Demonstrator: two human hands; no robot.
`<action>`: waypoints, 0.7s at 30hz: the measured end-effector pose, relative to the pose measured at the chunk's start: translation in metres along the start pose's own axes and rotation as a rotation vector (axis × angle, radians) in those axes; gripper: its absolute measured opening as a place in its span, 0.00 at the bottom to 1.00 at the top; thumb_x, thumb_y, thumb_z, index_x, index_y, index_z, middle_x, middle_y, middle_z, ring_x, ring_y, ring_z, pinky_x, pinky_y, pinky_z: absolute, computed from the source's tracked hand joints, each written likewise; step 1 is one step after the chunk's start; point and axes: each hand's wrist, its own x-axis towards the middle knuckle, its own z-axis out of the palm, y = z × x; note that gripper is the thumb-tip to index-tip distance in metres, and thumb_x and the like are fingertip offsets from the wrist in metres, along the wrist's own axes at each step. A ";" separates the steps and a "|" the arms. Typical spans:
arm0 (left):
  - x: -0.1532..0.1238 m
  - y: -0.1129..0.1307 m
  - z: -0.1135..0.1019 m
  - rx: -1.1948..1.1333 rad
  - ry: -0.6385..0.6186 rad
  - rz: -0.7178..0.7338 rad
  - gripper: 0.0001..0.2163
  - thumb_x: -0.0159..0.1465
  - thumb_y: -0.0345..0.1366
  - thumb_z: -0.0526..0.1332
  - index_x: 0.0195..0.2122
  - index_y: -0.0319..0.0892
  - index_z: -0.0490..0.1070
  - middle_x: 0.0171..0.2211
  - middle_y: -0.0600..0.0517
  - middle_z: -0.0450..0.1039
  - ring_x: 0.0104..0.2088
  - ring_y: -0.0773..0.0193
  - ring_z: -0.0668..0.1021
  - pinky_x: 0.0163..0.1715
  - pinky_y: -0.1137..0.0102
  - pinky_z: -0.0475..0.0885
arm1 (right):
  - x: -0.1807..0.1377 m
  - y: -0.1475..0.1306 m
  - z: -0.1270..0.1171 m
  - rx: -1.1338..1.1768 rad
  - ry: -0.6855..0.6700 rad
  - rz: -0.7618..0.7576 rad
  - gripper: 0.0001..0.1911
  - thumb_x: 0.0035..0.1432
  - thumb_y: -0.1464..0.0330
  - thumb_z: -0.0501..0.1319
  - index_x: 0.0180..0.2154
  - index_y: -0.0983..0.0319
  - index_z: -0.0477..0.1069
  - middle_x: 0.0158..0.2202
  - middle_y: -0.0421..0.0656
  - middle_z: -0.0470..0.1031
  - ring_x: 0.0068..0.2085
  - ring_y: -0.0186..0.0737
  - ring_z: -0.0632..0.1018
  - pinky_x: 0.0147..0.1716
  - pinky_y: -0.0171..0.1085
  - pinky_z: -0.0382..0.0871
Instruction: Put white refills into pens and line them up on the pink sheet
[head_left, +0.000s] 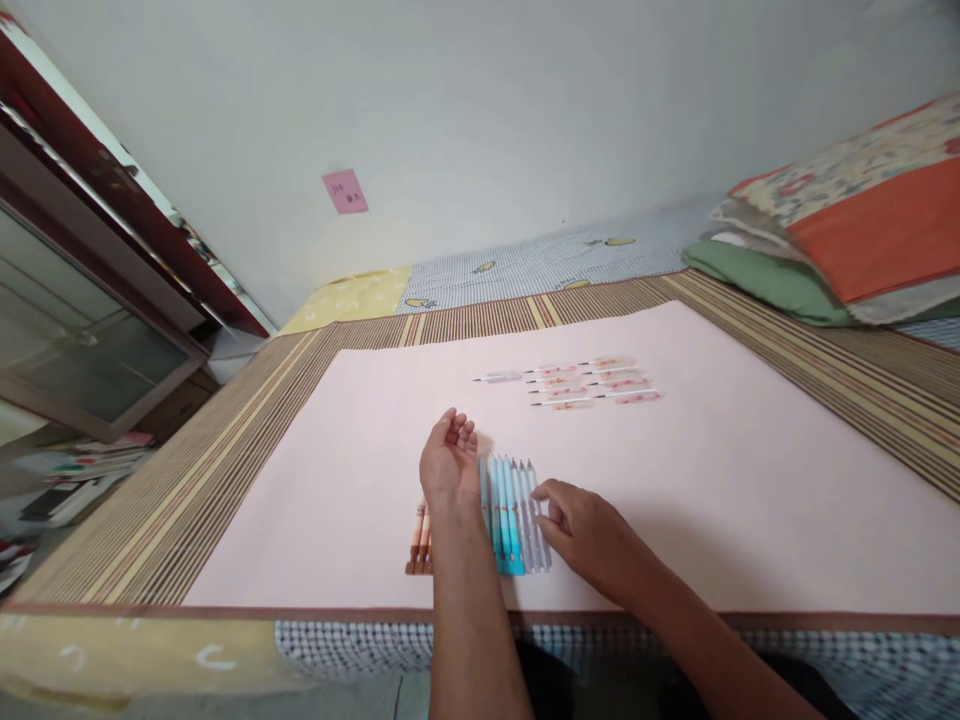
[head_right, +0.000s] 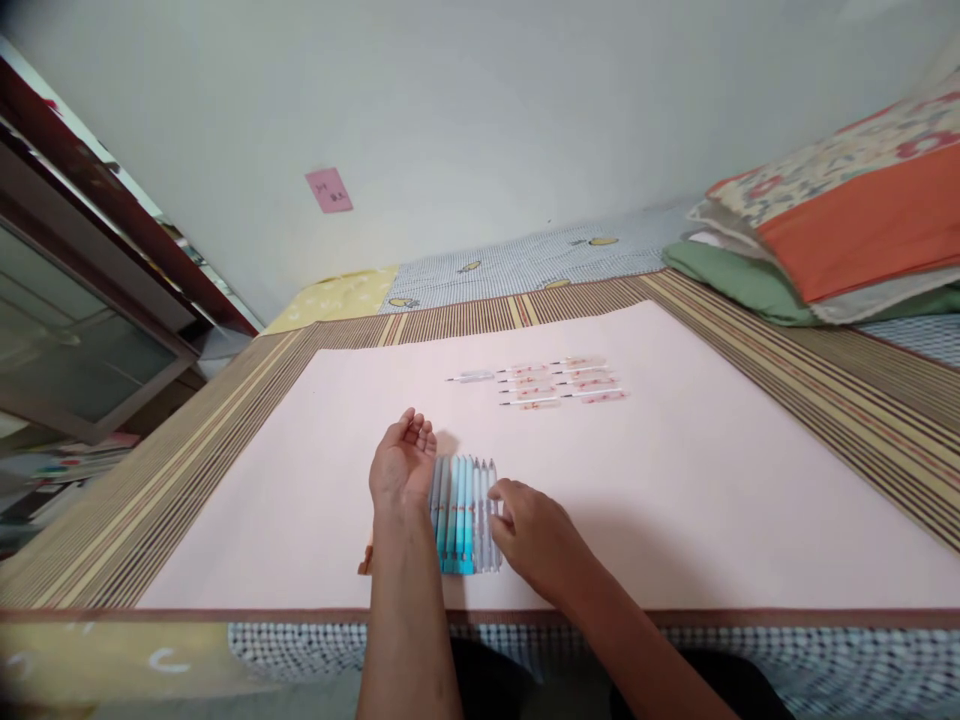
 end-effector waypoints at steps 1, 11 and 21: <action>0.000 -0.001 0.000 0.000 0.007 -0.003 0.04 0.61 0.27 0.59 0.33 0.35 0.74 0.25 0.52 0.73 0.25 0.71 0.76 0.27 0.78 0.69 | 0.000 0.003 -0.001 0.005 0.004 0.004 0.12 0.56 0.72 0.55 0.42 0.60 0.71 0.29 0.40 0.71 0.30 0.39 0.72 0.31 0.35 0.61; -0.001 -0.009 0.006 -0.030 0.004 -0.037 0.02 0.59 0.26 0.62 0.32 0.36 0.75 0.24 0.52 0.74 0.24 0.72 0.75 0.25 0.79 0.70 | 0.081 0.007 -0.053 -0.179 0.216 -0.142 0.11 0.62 0.70 0.53 0.41 0.61 0.73 0.40 0.43 0.77 0.40 0.39 0.76 0.39 0.35 0.64; -0.001 -0.005 0.009 -0.078 0.033 -0.081 0.04 0.63 0.26 0.60 0.34 0.33 0.74 0.24 0.51 0.73 0.23 0.71 0.75 0.24 0.78 0.69 | 0.228 0.012 -0.050 -0.537 0.067 -0.125 0.13 0.64 0.72 0.56 0.49 0.64 0.72 0.51 0.51 0.75 0.52 0.47 0.72 0.50 0.44 0.62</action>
